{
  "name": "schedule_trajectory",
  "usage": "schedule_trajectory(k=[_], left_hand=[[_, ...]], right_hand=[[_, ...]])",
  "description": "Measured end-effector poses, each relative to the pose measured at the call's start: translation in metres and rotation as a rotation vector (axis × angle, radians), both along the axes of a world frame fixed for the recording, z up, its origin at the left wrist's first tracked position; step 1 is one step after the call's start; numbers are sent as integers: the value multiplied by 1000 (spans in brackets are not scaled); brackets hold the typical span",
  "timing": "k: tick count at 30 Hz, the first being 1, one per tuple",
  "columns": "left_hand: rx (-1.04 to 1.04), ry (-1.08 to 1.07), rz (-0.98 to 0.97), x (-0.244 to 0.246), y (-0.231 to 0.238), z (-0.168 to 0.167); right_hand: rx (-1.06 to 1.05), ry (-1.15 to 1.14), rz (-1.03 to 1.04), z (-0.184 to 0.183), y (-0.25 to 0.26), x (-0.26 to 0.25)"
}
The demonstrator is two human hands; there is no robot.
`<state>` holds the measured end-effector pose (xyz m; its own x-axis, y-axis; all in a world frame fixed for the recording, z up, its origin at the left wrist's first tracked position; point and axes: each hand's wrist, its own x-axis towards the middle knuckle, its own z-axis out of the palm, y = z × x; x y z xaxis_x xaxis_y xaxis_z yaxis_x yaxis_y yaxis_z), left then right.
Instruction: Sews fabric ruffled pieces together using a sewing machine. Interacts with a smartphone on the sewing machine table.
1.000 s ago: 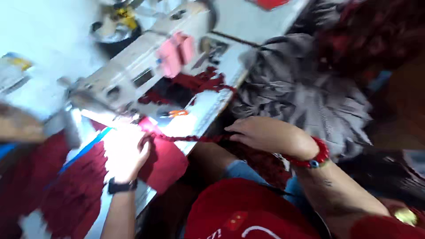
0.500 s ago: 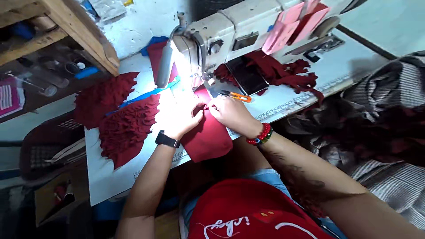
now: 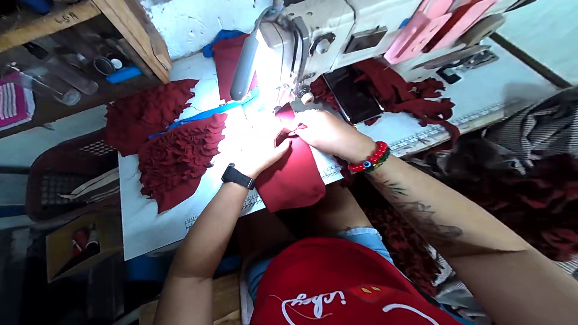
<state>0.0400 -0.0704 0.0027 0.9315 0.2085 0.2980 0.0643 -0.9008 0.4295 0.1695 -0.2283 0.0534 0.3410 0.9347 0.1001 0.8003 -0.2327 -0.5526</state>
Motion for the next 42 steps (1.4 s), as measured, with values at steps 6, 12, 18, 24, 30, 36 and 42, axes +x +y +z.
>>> schedule_trajectory(k=[6, 12, 18, 24, 30, 36, 42], left_hand=[[47, -108, 6, 1, 7, -3], [44, -66, 30, -1, 9, -1], [40, -110, -9, -1, 15, -3], [-6, -125, -17, -4, 13, -4], [60, -25, -33, -13, 1, 4], [118, -30, -164, -15, -4, 5], [33, 42, -120, -9, -7, 0]], right_hand=[[-116, 44, 85, -7, 18, 23], [-66, 144, 56, 7, 3, 3], [-75, 183, 68, -20, 29, 33], [33, -59, -64, -34, 20, 5], [94, -368, -3, -37, 4, -24], [9, -365, 81, -24, -18, -42], [-103, 18, 103, 11, -60, -28]])
